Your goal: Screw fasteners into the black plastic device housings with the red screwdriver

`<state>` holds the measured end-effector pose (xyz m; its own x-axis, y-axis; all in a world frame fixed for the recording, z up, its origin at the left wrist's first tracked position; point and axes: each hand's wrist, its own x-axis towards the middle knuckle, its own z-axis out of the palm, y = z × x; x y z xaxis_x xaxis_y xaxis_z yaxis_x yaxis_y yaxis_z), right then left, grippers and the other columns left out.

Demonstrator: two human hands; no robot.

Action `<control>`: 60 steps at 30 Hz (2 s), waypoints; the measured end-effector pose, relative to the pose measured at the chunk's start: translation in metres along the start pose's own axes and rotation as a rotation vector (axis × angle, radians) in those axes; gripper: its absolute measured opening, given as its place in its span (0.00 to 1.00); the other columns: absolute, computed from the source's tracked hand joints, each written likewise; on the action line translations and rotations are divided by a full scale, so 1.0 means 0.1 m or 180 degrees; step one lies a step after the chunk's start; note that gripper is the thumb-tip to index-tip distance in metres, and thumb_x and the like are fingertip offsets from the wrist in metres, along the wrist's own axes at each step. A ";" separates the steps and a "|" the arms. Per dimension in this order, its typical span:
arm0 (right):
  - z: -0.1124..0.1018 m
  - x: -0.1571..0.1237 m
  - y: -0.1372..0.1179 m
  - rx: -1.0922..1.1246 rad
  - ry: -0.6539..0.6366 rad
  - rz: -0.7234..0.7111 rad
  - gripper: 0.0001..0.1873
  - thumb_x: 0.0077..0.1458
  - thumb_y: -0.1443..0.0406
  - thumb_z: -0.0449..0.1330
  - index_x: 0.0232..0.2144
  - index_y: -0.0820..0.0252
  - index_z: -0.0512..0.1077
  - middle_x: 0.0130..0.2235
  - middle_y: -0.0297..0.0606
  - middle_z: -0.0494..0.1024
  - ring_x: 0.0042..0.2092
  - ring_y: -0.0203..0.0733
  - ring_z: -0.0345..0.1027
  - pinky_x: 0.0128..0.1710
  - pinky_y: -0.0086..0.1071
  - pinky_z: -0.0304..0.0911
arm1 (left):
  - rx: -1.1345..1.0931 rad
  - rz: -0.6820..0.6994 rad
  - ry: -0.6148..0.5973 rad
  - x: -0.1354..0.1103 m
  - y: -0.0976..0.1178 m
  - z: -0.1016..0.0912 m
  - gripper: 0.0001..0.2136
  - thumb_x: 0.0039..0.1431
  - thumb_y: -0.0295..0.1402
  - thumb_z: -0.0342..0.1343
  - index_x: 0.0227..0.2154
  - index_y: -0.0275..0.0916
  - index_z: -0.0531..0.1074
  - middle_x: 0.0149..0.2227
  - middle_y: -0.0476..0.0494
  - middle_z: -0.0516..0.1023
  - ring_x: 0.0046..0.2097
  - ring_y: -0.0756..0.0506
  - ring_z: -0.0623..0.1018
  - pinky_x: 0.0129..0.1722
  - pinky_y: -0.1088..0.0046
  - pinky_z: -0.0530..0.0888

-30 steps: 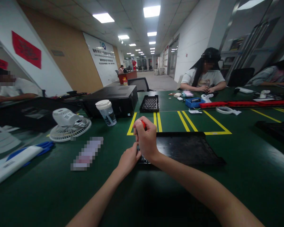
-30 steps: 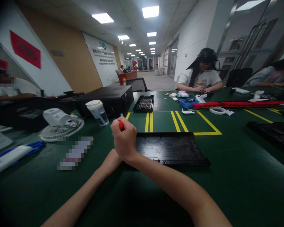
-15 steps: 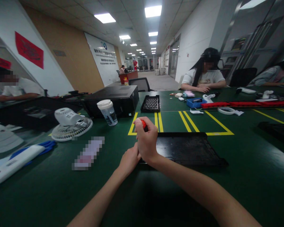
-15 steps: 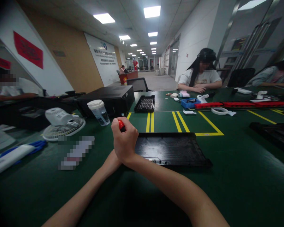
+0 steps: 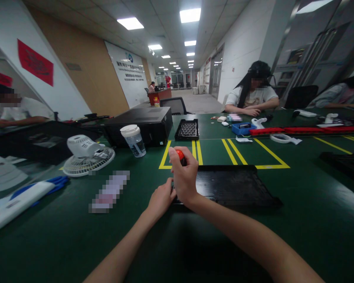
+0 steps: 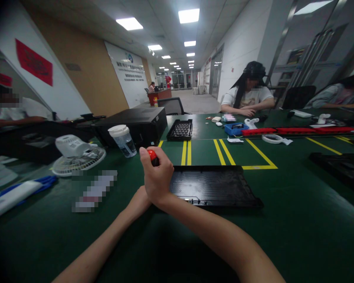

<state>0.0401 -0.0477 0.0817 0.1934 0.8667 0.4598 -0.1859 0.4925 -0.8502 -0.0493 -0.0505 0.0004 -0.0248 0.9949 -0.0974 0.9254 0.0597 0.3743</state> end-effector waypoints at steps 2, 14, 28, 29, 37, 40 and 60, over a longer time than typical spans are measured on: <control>-0.03 0.03 0.01 0.0117 -0.0107 0.0078 0.12 0.51 0.55 0.54 0.27 0.57 0.66 0.24 0.30 0.63 0.24 0.31 0.54 0.22 0.23 0.54 | 0.0095 0.0154 -0.0049 0.03 -0.02 0.03 0.16 0.58 0.36 0.44 0.48 0.38 0.61 0.40 0.38 0.75 0.42 0.41 0.75 0.39 0.69 0.68; -0.34 0.24 0.05 0.1404 -0.1687 0.0706 0.14 0.56 0.57 0.47 0.33 0.60 0.67 0.27 0.32 0.66 0.23 0.29 0.60 0.24 0.24 0.58 | 0.0142 0.0313 0.0109 0.01 -0.06 0.06 0.15 0.58 0.37 0.43 0.48 0.40 0.58 0.37 0.40 0.75 0.37 0.44 0.76 0.34 0.73 0.67; -0.31 0.80 0.30 0.2050 -0.3524 0.1232 0.20 0.38 0.53 0.61 0.25 0.59 0.58 0.33 0.38 0.73 0.35 0.41 0.69 0.30 0.36 0.65 | 0.0122 0.0414 0.0144 0.04 -0.11 0.09 0.15 0.58 0.37 0.43 0.48 0.40 0.57 0.35 0.42 0.75 0.36 0.45 0.76 0.33 0.74 0.66; -0.28 0.80 0.31 0.2143 -0.3605 0.1278 0.20 0.38 0.53 0.61 0.25 0.59 0.57 0.33 0.37 0.73 0.35 0.42 0.70 0.30 0.37 0.65 | 0.0119 0.0412 0.0141 0.04 -0.11 0.09 0.15 0.58 0.37 0.43 0.48 0.40 0.57 0.35 0.42 0.75 0.36 0.45 0.76 0.33 0.74 0.66; -0.23 0.76 0.39 0.2973 -0.4503 0.1387 0.12 0.46 0.58 0.50 0.32 0.58 0.56 0.27 0.35 0.75 0.16 0.41 0.66 0.11 0.31 0.58 | 0.0221 0.0326 0.0128 0.06 -0.10 0.10 0.15 0.58 0.37 0.43 0.47 0.40 0.58 0.37 0.42 0.75 0.38 0.44 0.76 0.35 0.73 0.67; -0.22 0.71 0.40 0.3181 -0.4332 0.1376 0.11 0.48 0.59 0.49 0.33 0.60 0.60 0.23 0.31 0.71 0.12 0.30 0.56 0.09 0.23 0.51 | 0.0204 0.0350 0.0156 0.07 -0.12 0.11 0.15 0.58 0.37 0.43 0.47 0.40 0.58 0.36 0.41 0.75 0.36 0.44 0.76 0.34 0.73 0.67; -0.23 0.57 0.35 0.2946 -0.3931 0.1164 0.10 0.52 0.59 0.50 0.30 0.60 0.64 0.21 0.27 0.65 0.14 0.26 0.53 0.11 0.20 0.48 | 0.0172 0.0422 0.0219 0.09 -0.15 0.14 0.13 0.58 0.37 0.43 0.44 0.39 0.60 0.33 0.42 0.75 0.35 0.44 0.76 0.34 0.73 0.67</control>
<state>0.0669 0.0174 0.0721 -0.7748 0.2449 0.5829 -0.6319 -0.2723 -0.7256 -0.0577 -0.0438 -0.0190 0.0749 0.9971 0.0138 0.9412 -0.0753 0.3293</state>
